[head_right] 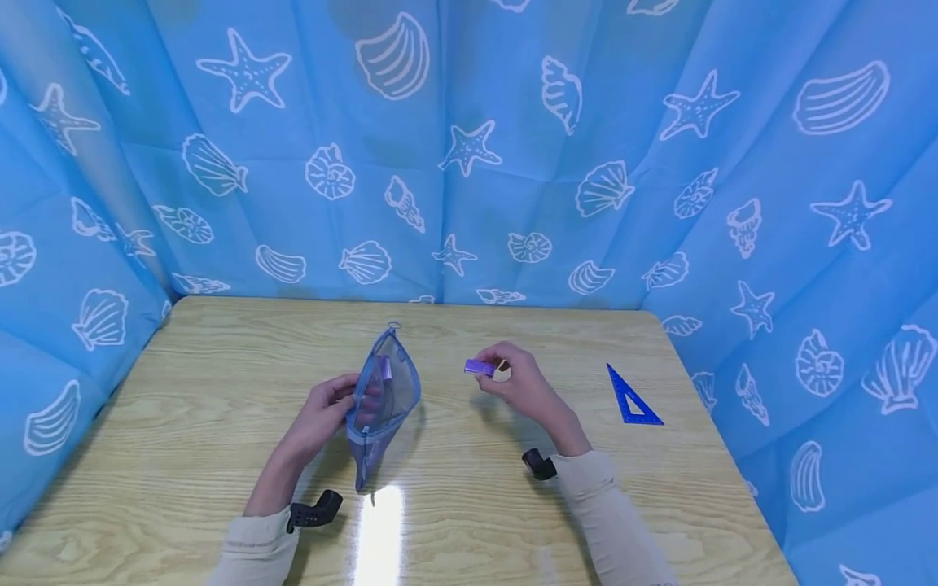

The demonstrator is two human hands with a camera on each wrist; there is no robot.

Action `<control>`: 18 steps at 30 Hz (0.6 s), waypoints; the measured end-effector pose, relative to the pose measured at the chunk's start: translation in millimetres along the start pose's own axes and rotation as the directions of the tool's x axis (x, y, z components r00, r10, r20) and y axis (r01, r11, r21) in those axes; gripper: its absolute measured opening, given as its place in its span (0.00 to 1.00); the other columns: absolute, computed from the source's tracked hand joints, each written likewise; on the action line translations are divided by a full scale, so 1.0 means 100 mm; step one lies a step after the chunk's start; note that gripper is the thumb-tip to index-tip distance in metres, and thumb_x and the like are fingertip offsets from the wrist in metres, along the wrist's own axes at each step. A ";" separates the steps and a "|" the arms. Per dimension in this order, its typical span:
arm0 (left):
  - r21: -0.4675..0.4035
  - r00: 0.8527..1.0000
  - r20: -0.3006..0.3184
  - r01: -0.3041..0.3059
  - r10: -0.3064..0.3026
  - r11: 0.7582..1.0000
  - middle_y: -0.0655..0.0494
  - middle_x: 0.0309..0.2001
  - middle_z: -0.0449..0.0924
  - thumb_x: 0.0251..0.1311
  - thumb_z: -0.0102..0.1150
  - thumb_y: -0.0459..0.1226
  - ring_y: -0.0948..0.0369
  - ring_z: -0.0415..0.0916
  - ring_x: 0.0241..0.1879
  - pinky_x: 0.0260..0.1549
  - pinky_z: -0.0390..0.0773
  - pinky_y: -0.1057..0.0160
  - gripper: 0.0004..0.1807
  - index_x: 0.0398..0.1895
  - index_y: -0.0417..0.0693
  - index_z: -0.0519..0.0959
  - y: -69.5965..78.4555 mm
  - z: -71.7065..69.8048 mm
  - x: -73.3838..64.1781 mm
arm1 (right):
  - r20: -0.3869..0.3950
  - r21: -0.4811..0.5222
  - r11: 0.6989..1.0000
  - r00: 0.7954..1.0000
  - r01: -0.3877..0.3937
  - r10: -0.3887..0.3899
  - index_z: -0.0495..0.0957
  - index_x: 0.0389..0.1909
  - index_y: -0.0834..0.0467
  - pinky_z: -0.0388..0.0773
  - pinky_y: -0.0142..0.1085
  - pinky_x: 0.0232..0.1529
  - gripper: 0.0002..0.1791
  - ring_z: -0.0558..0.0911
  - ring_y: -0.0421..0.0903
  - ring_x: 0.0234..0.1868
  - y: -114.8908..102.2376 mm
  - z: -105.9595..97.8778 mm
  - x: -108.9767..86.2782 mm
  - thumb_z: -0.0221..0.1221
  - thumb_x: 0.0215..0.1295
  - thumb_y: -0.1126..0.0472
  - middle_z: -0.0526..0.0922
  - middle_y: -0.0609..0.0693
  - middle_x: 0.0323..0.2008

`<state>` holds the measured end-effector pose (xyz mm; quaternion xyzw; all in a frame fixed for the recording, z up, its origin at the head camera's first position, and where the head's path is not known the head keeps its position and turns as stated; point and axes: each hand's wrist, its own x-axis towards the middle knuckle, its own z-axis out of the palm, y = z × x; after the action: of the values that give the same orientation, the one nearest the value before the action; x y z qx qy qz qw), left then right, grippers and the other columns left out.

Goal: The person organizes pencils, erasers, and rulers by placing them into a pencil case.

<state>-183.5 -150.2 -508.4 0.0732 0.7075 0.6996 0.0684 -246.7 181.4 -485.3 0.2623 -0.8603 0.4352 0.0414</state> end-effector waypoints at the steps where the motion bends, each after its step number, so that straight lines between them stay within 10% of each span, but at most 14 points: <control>1: 0.002 1.000 -0.001 -0.001 0.001 1.000 0.29 0.55 0.78 0.74 0.40 0.25 0.49 0.83 0.48 0.44 0.86 0.64 0.19 0.63 0.26 0.72 0.00 0.00 0.00 | 0.007 0.005 1.000 1.000 0.009 -0.009 0.83 0.46 0.59 0.81 0.53 0.46 0.10 0.79 0.46 0.40 -0.02 0.03 0.02 0.67 0.64 0.67 0.84 0.52 0.41; 18: 0.031 0.999 -0.032 0.010 -0.009 0.999 0.33 0.54 0.80 0.74 0.39 0.25 0.48 0.83 0.50 0.47 0.87 0.59 0.19 0.63 0.30 0.73 0.00 -0.04 0.00 | 0.182 0.061 0.983 0.966 0.173 -0.182 0.84 0.45 0.54 0.81 0.49 0.44 0.12 0.78 0.43 0.39 -0.46 0.53 0.38 0.67 0.61 0.68 0.83 0.46 0.38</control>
<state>-184.2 -154.1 -508.8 0.0596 0.7197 0.6892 0.0591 -248.8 102.4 -473.2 0.3788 -0.8235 0.4223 -0.0068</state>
